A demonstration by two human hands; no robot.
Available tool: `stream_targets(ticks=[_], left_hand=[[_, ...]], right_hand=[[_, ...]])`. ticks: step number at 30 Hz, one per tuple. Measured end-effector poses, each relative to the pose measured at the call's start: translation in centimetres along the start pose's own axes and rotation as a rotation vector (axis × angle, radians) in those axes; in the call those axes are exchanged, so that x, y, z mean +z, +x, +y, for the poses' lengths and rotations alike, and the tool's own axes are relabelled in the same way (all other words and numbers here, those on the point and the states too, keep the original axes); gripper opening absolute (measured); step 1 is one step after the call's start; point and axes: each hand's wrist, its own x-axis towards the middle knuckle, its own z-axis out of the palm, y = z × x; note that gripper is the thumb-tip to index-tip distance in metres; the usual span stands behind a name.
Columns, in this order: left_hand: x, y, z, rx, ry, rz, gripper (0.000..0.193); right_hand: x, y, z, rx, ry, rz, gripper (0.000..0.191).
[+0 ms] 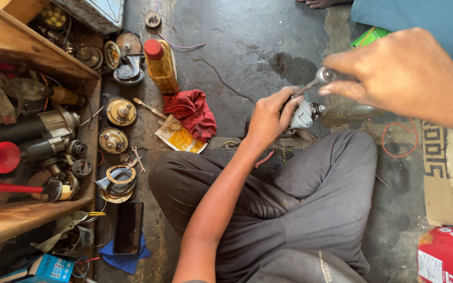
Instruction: The person sits on the floor and works on a small electric motor. They spray lubricant into the motor housing, then use a screwdriver and a socket wrench to tighten screws and bolts on the motor casing.
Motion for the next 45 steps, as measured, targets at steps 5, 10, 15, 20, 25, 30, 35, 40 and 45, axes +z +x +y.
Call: stream_targets(ticks=[5,10,15,20,25,30,35,40,45], left_hand=[[0.2,-0.3,-0.3,-0.045,-0.153,0.018,0.030],[0.7,-0.3,-0.1,-0.106,-0.181,0.054,0.029],[1.2,-1.0,0.7,-0.102,-0.188,0.219,0.027],[1.7,-1.4,0.8,-0.147,-0.172,0.284,0.018],[2.0,-1.6,0.3,-0.019,-0.115,0.284,0.020],[2.0,-1.4,-0.2,-0.003,-0.118,0.297,0.020],[2.0,-1.4,-0.3,-0.106,-0.150,0.228,0.023],[2.2,-1.5,-0.6,-0.087,-0.139,0.251,0.024],[2.4,-1.5,-1.0,-0.019,-0.128,0.269,0.022]], right_hand=[[-0.1,-0.3,-0.3,-0.052,0.126,0.141,0.041],[0.4,-0.3,-0.3,-0.278,0.182,0.543,0.035],[1.3,-0.4,-1.1,0.096,0.035,0.017,0.048],[1.6,-0.9,-1.1,-0.035,0.114,0.173,0.043],[1.1,-0.4,0.3,-0.359,0.066,0.484,0.043],[1.6,0.2,0.3,-0.106,-0.016,0.125,0.043],[1.6,-0.3,0.4,-0.270,0.091,0.398,0.042],[1.0,-0.2,-0.6,0.139,-0.002,-0.142,0.045],[0.0,-0.7,-1.3,-0.152,0.260,0.378,0.032]])
